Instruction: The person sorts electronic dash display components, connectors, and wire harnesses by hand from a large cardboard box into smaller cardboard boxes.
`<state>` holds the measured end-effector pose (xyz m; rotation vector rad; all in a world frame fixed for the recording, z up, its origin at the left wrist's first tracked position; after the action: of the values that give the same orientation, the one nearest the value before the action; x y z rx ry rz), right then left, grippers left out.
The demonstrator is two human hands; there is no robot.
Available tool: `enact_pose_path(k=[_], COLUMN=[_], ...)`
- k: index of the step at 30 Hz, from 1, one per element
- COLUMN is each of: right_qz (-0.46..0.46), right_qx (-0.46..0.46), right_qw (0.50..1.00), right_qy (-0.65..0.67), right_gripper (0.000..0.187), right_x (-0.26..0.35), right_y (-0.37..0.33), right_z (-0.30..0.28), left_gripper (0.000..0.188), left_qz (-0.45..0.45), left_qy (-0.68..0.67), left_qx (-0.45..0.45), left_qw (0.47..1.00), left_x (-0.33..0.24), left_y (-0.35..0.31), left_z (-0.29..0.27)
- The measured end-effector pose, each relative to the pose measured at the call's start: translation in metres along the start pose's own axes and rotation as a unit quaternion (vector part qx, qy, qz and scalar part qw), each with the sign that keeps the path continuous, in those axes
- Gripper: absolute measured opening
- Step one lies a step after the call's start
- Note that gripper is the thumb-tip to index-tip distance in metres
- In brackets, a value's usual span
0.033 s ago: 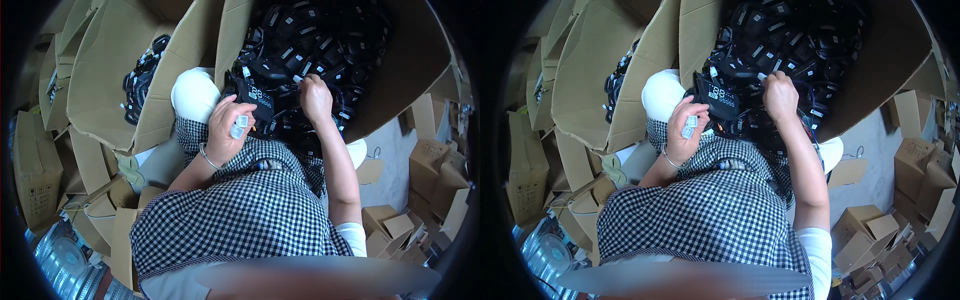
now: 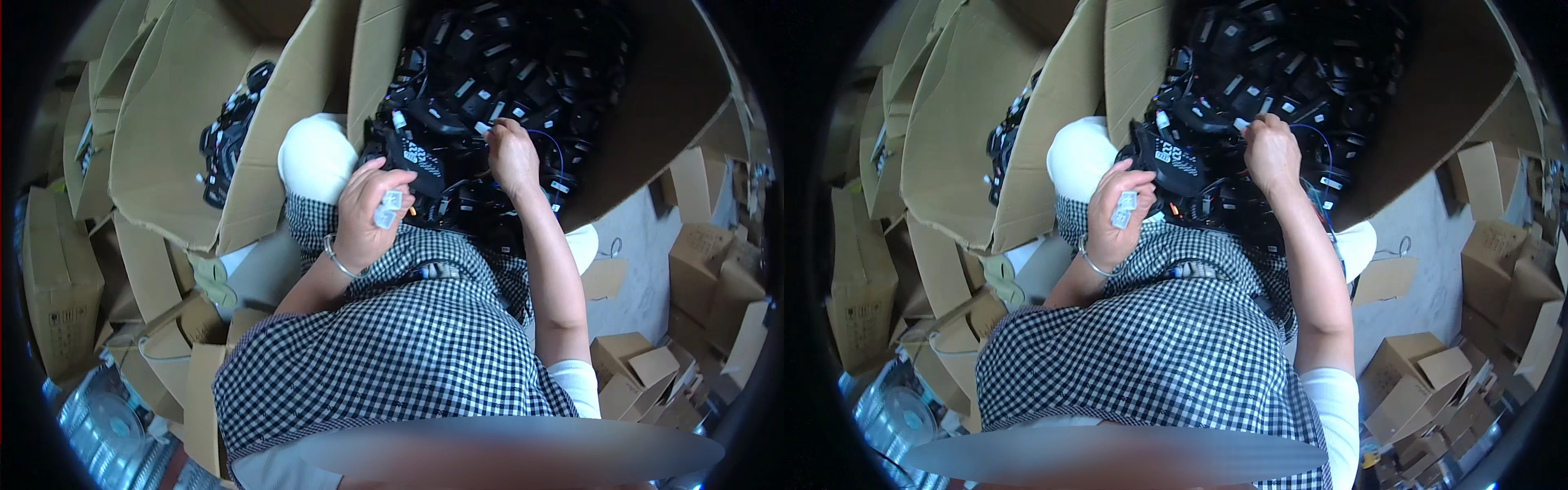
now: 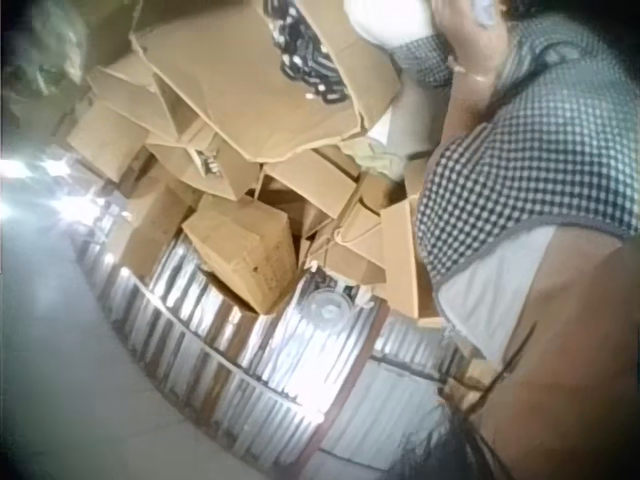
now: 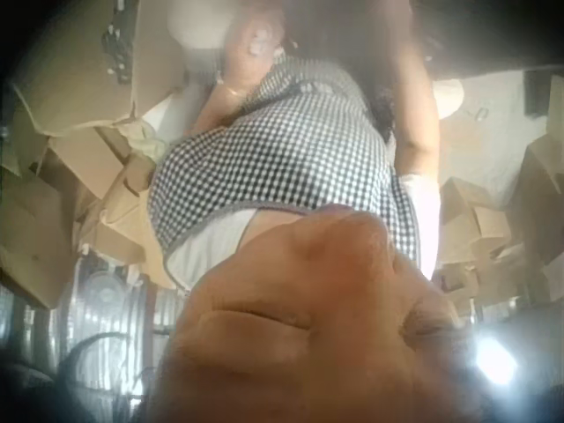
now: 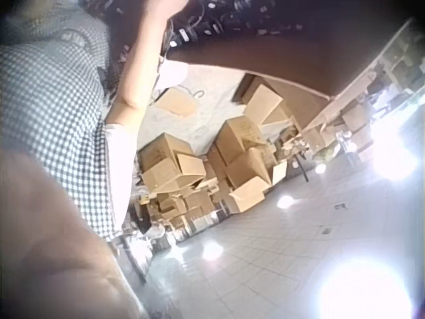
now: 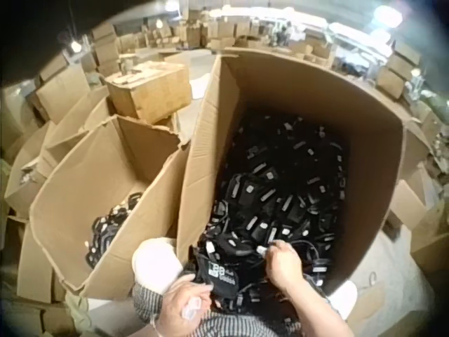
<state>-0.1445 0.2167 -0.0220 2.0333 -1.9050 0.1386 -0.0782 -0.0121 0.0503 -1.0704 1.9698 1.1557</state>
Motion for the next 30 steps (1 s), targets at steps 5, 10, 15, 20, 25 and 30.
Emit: enact_pose_path(k=[5, 10, 15, 20, 25, 30], right_qz=[0.146, 0.266, 0.341, 0.303, 0.158, -0.106], right_qx=[-0.163, -0.283, -0.202, -0.183, -0.01, -0.08], right_qw=[0.966, 0.918, 0.91, 0.933, 0.986, 0.99], right_qy=[0.139, 0.079, 0.124, 0.072, 0.057, -0.051], right_gripper=[0.019, 0.032, 0.045, 0.043, 0.019, 0.009], right_x=[-0.063, -0.177, -0.26, -0.289, -0.14, 0.01], right_y=[0.014, 0.037, 0.088, 0.109, 0.11, 0.064], right_z=[-0.05, -0.103, -0.096, -0.055, -0.045, -0.021], left_gripper=[0.026, 0.031, 0.033, 0.033, 0.031, 0.031], left_qz=[-0.12, -0.062, 0.005, 0.023, -0.037, 0.005], left_qy=[-0.108, -0.268, -0.325, -0.329, -0.307, -0.262], left_qx=[-0.066, -0.224, -0.269, -0.235, -0.25, -0.191], left_qw=[0.985, 0.935, 0.907, 0.914, 0.917, 0.946], left_x=[0.024, 0.02, 0.0, -0.011, -0.003, -0.017], left_y=[-0.036, -0.019, 0.004, 0.032, 0.023, 0.037], left_z=[-0.009, -0.034, -0.05, -0.039, -0.031, -0.019])
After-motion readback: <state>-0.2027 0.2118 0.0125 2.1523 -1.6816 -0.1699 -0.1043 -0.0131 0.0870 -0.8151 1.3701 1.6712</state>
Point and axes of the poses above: each hand's wrist, its own y-axis towards the middle knuckle, its own z-axis out of the palm, x = y × z, the point moved 9 cm from there along y, towards the middle knuckle, and after that the axes turned 1 degree about -x, right-handed, at the moved point
